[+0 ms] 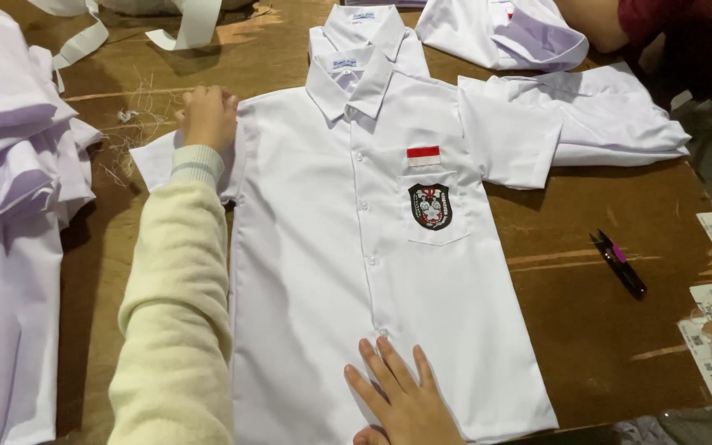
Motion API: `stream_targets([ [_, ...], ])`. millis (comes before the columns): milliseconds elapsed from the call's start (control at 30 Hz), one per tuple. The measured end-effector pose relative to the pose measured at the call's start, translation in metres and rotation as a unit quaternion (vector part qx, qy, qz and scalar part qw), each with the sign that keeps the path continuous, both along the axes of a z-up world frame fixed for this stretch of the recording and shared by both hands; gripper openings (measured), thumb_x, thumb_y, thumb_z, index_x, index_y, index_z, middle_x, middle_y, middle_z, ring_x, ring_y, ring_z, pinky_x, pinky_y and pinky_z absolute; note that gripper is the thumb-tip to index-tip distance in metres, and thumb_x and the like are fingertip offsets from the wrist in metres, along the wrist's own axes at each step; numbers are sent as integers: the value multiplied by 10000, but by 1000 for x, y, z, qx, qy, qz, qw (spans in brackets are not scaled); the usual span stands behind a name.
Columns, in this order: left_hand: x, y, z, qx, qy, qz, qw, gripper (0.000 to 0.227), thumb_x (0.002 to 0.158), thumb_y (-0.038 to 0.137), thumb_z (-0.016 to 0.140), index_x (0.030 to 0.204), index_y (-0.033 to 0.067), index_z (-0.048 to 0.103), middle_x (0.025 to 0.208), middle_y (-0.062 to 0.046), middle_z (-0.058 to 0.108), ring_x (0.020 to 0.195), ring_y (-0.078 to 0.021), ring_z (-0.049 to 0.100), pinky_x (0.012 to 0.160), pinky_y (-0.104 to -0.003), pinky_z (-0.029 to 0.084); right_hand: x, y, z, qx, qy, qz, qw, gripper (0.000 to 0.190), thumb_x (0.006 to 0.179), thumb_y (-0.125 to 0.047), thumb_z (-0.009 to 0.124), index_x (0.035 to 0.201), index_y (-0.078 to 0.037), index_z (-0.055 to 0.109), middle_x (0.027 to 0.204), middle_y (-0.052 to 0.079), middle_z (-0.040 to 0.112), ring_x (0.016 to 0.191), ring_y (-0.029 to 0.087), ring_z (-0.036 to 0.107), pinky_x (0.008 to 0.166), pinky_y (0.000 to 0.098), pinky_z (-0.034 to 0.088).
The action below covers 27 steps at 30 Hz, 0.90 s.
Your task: A worker buttons a white school uniform shirt and then folds it neatly on a wooden table in a factory setting.
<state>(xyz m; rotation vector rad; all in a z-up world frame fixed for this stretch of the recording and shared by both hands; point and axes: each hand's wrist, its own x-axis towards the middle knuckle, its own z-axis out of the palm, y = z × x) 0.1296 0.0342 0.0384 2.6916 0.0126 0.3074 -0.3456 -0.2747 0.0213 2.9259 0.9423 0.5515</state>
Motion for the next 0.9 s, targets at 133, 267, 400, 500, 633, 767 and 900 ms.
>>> stream_targets([
  [133,20,10,-21,27,-8,-1,1000,351,1060,430,622,1052,103,749,1192,-215,642,1292,-474,405,1004,-735,306,1,0,-5,-38,-13,-5,999,779,1018,-757,169,1568,-251,390,1667,131,308,1536,338,293,1083,605,348],
  [267,33,10,-43,43,-53,12,998,252,1022,334,708,1007,83,704,1166,-175,579,1155,-399,455,948,-663,354,6,7,0,-12,-79,-31,996,471,1028,-252,401,1496,-255,458,1582,92,448,1443,284,458,1059,547,436],
  [400,41,10,-62,83,-92,6,992,159,1049,250,647,1045,92,632,1171,-153,596,1105,-368,479,862,-600,367,2,7,-6,2,-50,-39,998,525,1047,-532,397,1500,-274,457,1597,85,432,1472,280,424,1028,571,459],
  [500,38,8,-56,-28,-158,9,987,188,1094,213,466,1010,95,585,1065,-127,603,1000,-354,514,824,-626,380,5,11,-4,24,-79,-48,995,443,1051,-471,398,1436,-289,519,1524,62,525,1416,256,495,1006,554,480],
  [633,23,3,-35,-21,-62,-9,998,385,1056,484,586,958,116,646,1117,-107,635,1172,-372,462,987,-707,252,7,9,-7,10,-99,-41,994,440,1060,-426,404,1472,-287,475,1525,63,524,1415,250,500,1013,542,482],
  [767,35,-5,-44,61,-95,-1,994,310,1012,417,737,904,163,596,978,-48,609,994,-315,518,861,-532,333,10,13,0,32,-115,-46,992,428,1065,-492,428,1433,-291,513,1473,49,577,1362,232,558,980,535,509],
  [900,42,-16,-59,227,-221,64,946,373,893,481,815,962,179,606,932,-40,617,879,-284,549,768,-492,370,6,13,1,35,-85,-51,994,521,1065,-607,361,1451,-289,506,1511,55,543,1396,243,526,986,554,502],
])
